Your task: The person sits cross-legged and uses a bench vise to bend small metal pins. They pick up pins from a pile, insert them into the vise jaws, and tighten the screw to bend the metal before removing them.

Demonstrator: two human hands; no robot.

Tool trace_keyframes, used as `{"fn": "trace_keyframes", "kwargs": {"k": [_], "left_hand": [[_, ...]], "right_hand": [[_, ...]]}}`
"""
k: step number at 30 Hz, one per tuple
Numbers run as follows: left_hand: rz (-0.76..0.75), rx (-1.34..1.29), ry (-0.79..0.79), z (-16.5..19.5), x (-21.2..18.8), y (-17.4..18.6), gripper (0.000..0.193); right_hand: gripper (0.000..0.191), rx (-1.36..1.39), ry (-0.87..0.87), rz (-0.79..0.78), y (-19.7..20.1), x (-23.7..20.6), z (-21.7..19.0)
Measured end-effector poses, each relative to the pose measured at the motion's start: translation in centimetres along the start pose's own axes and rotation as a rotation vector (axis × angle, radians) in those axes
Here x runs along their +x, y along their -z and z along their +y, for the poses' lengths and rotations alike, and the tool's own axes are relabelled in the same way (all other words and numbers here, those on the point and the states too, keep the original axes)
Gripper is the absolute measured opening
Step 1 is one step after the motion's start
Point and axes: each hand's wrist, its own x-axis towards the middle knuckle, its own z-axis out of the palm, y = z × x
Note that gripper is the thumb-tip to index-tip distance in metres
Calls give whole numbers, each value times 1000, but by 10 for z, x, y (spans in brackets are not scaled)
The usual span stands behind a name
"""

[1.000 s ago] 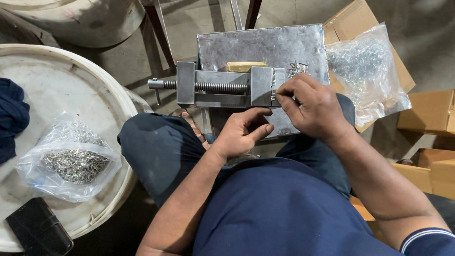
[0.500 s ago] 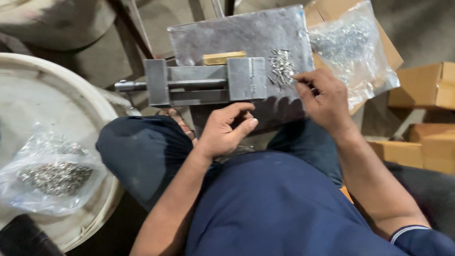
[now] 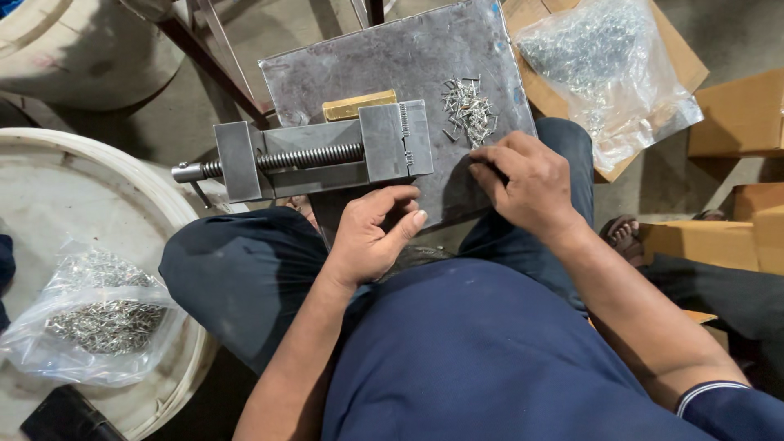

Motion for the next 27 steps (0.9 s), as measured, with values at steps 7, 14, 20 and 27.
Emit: {"fn": "trace_keyframes", "kwargs": {"k": [7, 14, 20, 27], "left_hand": [[-11, 47, 6, 4, 1, -2, 29], [-5, 195, -132, 6, 5, 0, 36], [-97, 180, -125, 5, 9, 3, 18], [-195, -33, -25, 3, 10, 13, 23]], "right_hand": [[12, -23, -62, -6, -9, 4, 6], [15, 915, -380, -278, -15, -14, -1], [10, 1332, -481, -424, -33, -17, -17], [11, 955, -185, -329, -24, -5, -25]]}}
